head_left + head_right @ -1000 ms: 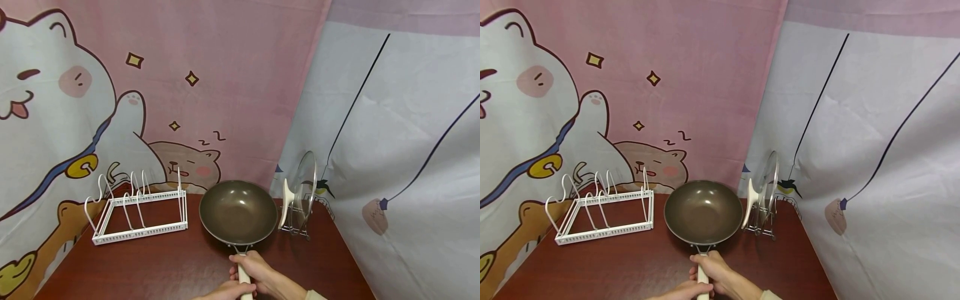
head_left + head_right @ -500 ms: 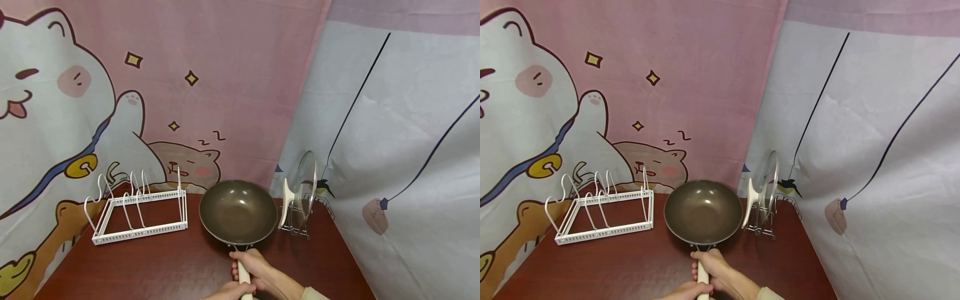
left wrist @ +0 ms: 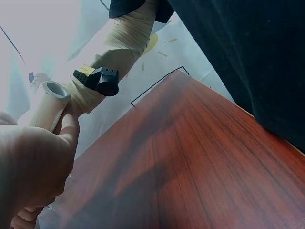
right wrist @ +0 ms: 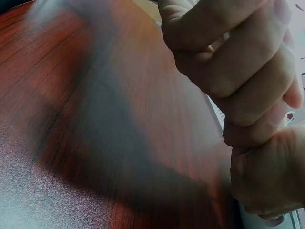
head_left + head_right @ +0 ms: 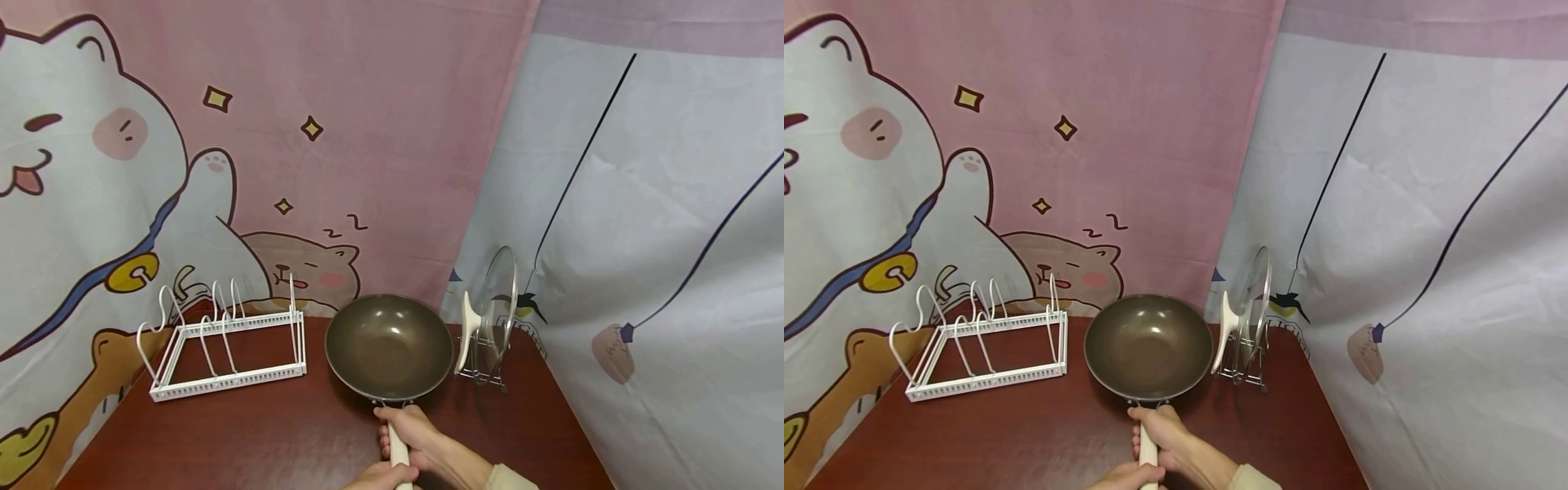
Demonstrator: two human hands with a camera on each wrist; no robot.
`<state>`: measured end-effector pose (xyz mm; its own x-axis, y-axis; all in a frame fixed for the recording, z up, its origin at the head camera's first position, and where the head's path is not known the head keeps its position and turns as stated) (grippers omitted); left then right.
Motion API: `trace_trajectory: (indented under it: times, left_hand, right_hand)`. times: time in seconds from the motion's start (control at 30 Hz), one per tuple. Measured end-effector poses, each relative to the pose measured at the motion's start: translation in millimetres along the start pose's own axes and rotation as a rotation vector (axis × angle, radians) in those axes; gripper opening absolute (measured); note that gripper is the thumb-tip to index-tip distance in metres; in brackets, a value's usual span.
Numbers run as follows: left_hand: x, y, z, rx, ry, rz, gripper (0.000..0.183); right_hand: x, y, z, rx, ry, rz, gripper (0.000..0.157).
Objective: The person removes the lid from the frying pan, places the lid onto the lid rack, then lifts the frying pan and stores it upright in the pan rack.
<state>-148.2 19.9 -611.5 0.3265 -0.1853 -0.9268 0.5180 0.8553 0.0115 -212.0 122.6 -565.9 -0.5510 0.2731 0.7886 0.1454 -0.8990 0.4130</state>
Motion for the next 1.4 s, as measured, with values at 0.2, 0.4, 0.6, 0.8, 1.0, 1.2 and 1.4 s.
trace_trajectory:
  times: [0.2, 0.4, 0.6, 0.8, 1.0, 1.2, 1.4]
  left_hand:
    - [-28.9, 8.4, 26.8, -0.045, 0.032, 0.049, 0.016]
    - [-30.2, 11.1, 28.9, -0.047, 0.054, 0.072, 0.012]
    - [-30.0, 9.9, 28.3, -0.005, 0.075, 0.08, 0.011]
    - [-27.0, 9.0, 27.0, 0.06, 0.089, 0.137, 0.012]
    - [-28.1, 7.2, 27.7, 0.124, 0.129, 0.147, 0.016]
    - [-30.0, 4.7, 30.7, 0.175, 0.18, 0.155, 0.016]
    - [-28.7, 0.7, 33.5, 0.21, 0.207, 0.155, 0.018]
  right_hand:
    - [-1.0, 1.2, -2.1, -0.003, -0.002, -0.012, 0.027]
    - [-1.8, 3.9, -1.8, 0.0, -0.029, 0.0, 0.027]
    - [-1.8, 7.2, -1.0, 0.002, -0.049, 0.01, 0.029]
    - [-3.3, 8.7, 0.9, 0.005, -0.056, -0.001, 0.031]
    - [-4.4, 10.6, 2.3, 0.011, -0.059, -0.025, 0.032]
    - [-1.2, 16.1, 3.6, 0.027, -0.074, -0.033, 0.033]
    - [1.1, 21.8, 5.4, 0.037, -0.087, -0.024, 0.035]
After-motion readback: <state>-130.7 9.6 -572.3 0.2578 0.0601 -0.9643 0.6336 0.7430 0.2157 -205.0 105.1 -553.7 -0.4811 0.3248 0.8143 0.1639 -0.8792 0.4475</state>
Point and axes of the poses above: each hand's wrist, its own z-axis away from the middle knuckle, its own y-axis out of the palm, x = y × z, the point moved 3 cm from there along -z, towards the middle knuckle, and after that the axes turned 11 degrees about -z, right-handed, at the moved point
